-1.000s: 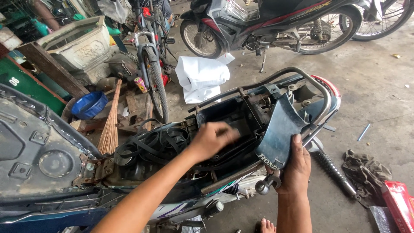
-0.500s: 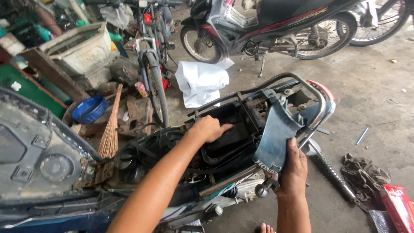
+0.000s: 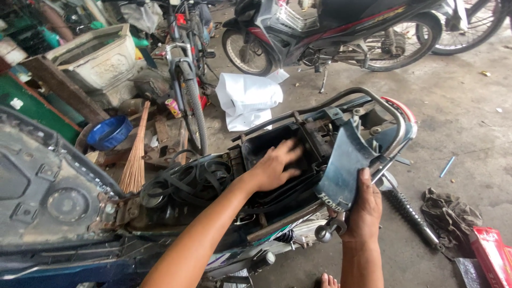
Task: The person works on a Honda underbone motorcycle in a repair workshop. They lift off a plastic side cover, use a wrench and socket to loosen and remove bolts near the engine and rear body, and later use a long socket tool on components at the rear of the bike.
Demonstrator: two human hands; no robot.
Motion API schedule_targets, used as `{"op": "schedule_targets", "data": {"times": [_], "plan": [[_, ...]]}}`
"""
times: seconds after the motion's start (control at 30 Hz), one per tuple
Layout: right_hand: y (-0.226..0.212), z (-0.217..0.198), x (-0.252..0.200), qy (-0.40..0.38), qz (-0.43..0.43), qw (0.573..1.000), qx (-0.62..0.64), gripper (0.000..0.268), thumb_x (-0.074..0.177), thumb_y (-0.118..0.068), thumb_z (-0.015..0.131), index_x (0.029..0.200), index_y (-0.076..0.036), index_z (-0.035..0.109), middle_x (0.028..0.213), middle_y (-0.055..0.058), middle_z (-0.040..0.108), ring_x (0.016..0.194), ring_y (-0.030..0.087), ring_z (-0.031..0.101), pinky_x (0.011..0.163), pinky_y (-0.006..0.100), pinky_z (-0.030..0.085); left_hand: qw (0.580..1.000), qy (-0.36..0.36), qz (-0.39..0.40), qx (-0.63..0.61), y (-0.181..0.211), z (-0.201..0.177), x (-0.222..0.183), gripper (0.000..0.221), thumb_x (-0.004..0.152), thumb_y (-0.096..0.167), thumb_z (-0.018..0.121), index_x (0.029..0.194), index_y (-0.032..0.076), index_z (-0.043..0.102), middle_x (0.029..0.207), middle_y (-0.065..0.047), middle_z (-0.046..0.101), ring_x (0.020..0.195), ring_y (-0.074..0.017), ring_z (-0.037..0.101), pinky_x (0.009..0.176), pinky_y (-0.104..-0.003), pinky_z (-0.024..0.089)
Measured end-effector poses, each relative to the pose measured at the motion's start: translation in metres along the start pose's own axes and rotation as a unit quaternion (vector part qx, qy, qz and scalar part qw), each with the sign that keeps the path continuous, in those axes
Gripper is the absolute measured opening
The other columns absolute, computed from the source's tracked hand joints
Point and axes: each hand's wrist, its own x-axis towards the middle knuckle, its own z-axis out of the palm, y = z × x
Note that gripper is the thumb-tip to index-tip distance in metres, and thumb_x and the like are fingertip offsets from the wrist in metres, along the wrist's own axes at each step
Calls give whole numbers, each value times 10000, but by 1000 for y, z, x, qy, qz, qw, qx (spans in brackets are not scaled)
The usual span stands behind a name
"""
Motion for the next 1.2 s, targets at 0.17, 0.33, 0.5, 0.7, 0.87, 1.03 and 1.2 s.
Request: {"op": "schedule_targets", "data": {"times": [0.17,0.33,0.5,0.7,0.87,1.03,1.2], "plan": [[2,-5,-1,-3,-9,1000,-24,459,1060,-427,615,1159,21,602,872,147,709,545,181,664,385,269,490,989,-120,75,35,21,-32,-42,558,800,-43,568,1307,138,713,1705,-16,213,1583,-340,122,1212,-669,119],[3,-2,-2,-16,2,999,-41,456,1027,-446,582,1202,-25,596,909,141,734,561,174,669,372,253,472,976,-193,2,99,45,-65,-85,422,760,-54,568,1106,72,774,1708,13,208,1577,-282,123,1183,-677,147],[19,-50,8,-81,-27,991,104,393,1110,-445,582,1253,-79,598,909,52,681,568,161,625,440,266,475,946,205,84,236,28,-64,-145,244,810,-35,594,886,92,788,1374,-123,667,1432,-305,520,1188,-650,313],[-23,-154,30,-86,-123,882,447,426,1260,-428,471,1066,-50,503,901,40,591,674,101,552,614,219,490,757,573,-90,301,33,-157,-312,68,1010,-3,659,1003,30,718,1257,-170,705,1264,-316,626,1125,-446,486],[-55,-84,-13,-51,-215,938,266,493,1193,-510,597,1136,-21,605,797,22,578,632,109,542,605,246,474,784,578,-194,115,25,-133,-383,97,1117,52,587,1088,31,677,1114,-134,706,1030,-228,678,926,-340,535],[-39,-25,-32,60,-174,978,-97,386,1017,-419,706,1151,-65,629,1042,57,646,905,173,638,796,333,548,823,482,-295,-54,61,-67,-344,207,994,207,627,1110,111,768,848,-67,788,844,-170,757,807,-310,563],[13,19,-49,-89,66,957,-269,375,896,-312,695,1145,-32,707,1016,103,759,878,194,727,804,327,608,826,303,-162,-447,87,-37,-261,536,903,221,689,1407,83,572,1204,-129,741,1018,-200,733,816,-324,631]]}}
